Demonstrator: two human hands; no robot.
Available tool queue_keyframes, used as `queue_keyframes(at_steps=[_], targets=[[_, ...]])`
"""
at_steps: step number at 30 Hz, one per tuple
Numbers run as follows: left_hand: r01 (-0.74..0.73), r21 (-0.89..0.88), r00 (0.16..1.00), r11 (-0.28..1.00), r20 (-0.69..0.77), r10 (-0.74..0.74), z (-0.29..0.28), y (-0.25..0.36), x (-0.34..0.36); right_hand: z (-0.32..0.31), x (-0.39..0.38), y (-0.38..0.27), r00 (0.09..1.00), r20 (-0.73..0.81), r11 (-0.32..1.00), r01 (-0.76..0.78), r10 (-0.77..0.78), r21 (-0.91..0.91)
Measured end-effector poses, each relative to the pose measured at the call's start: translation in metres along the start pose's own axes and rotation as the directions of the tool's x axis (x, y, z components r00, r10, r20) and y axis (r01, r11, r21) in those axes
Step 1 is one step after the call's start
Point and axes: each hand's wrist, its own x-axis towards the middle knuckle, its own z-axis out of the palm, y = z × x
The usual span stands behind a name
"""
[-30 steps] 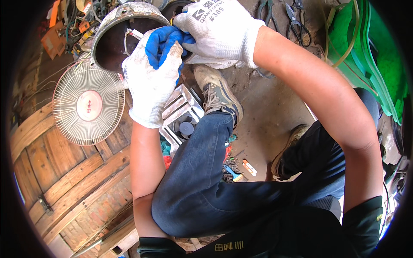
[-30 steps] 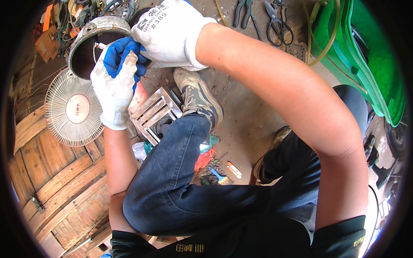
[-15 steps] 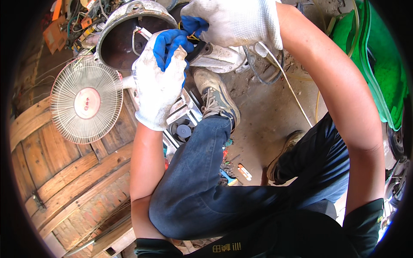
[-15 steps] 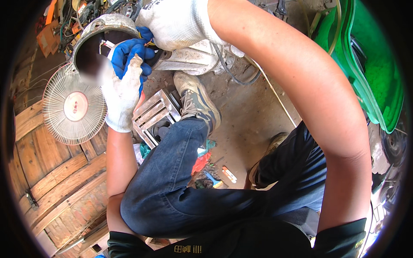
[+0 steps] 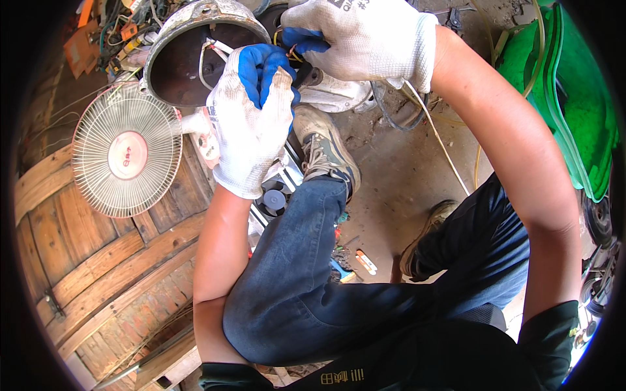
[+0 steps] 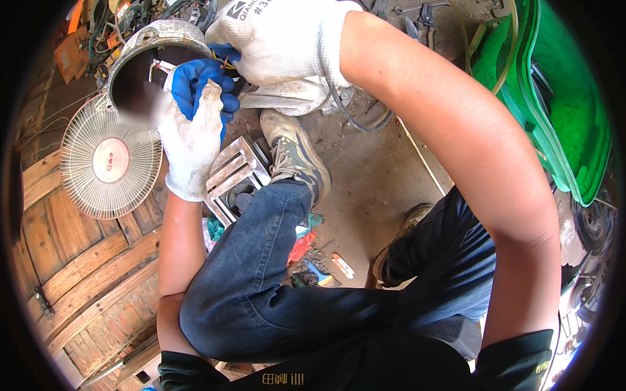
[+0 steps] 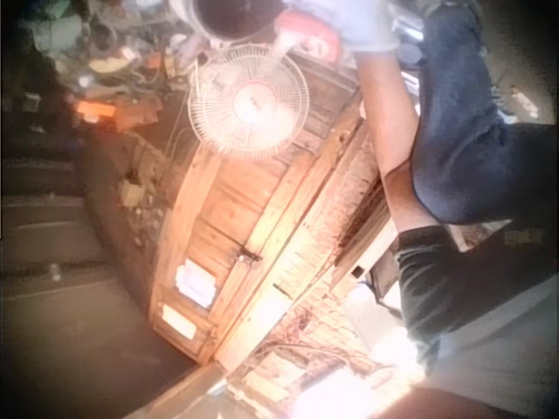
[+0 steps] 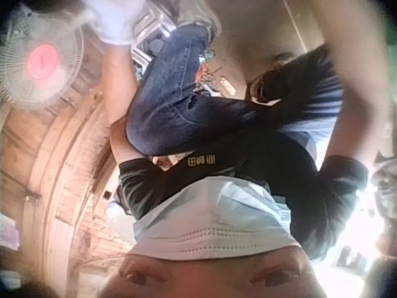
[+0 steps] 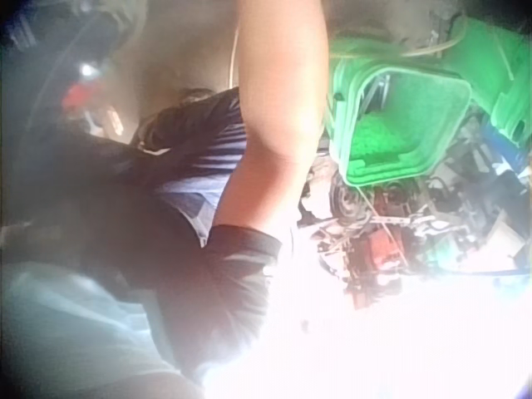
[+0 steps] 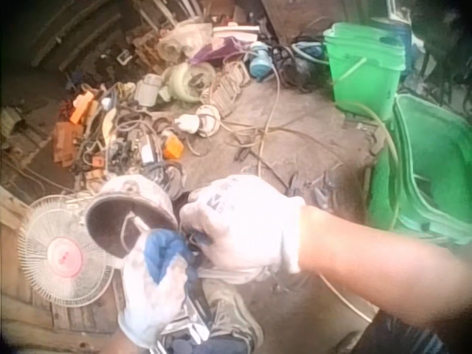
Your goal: The person sits on the floor and works on a small electric motor, stripping and twisting wires, and using pliers to cut and adjust connections. The person briefly reaches for a phone and then resumes working on the motor wiring.
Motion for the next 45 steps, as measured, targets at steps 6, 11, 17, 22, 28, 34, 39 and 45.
queue_keyframes(at_steps=[6,11,17,22,28,34,39,45], targets=[[-0.010,-0.024,1.000,1.000,0.002,0.010,-0.002,-0.005,-0.001,-0.007,-0.003,-0.006,0.992,0.088,0.966,-0.108,0.089,0.236],[-0.162,0.211,0.986,0.964,-0.006,0.167,-0.004,-0.011,0.004,-0.002,0.007,0.000,0.952,0.235,0.957,-0.239,0.197,0.166],[-0.182,0.279,0.979,0.943,-0.042,0.202,-0.002,-0.019,0.003,-0.005,0.014,-0.003,0.928,0.298,0.959,-0.264,0.223,0.103],[-0.118,0.165,0.988,0.979,-0.075,0.132,-0.002,-0.020,0.001,0.004,0.007,-0.007,0.951,0.196,0.962,-0.259,0.239,0.082],[-0.086,0.086,0.994,0.993,-0.058,0.091,0.001,-0.017,0.004,0.039,-0.025,-0.014,0.972,-0.111,0.977,-0.200,0.207,0.071],[-0.125,-0.035,0.990,0.992,0.063,0.127,0.000,-0.008,0.007,0.040,-0.034,-0.015,0.937,-0.111,0.925,-0.299,0.331,0.235],[-0.028,-0.223,0.994,0.974,0.101,0.052,-0.006,-0.011,-0.002,0.039,-0.035,-0.014,0.894,-0.073,0.857,-0.397,0.443,0.329],[-0.157,0.132,0.987,0.979,0.056,0.151,-0.003,0.000,0.000,0.038,-0.037,-0.014,0.901,-0.109,0.865,-0.360,0.419,0.350]])
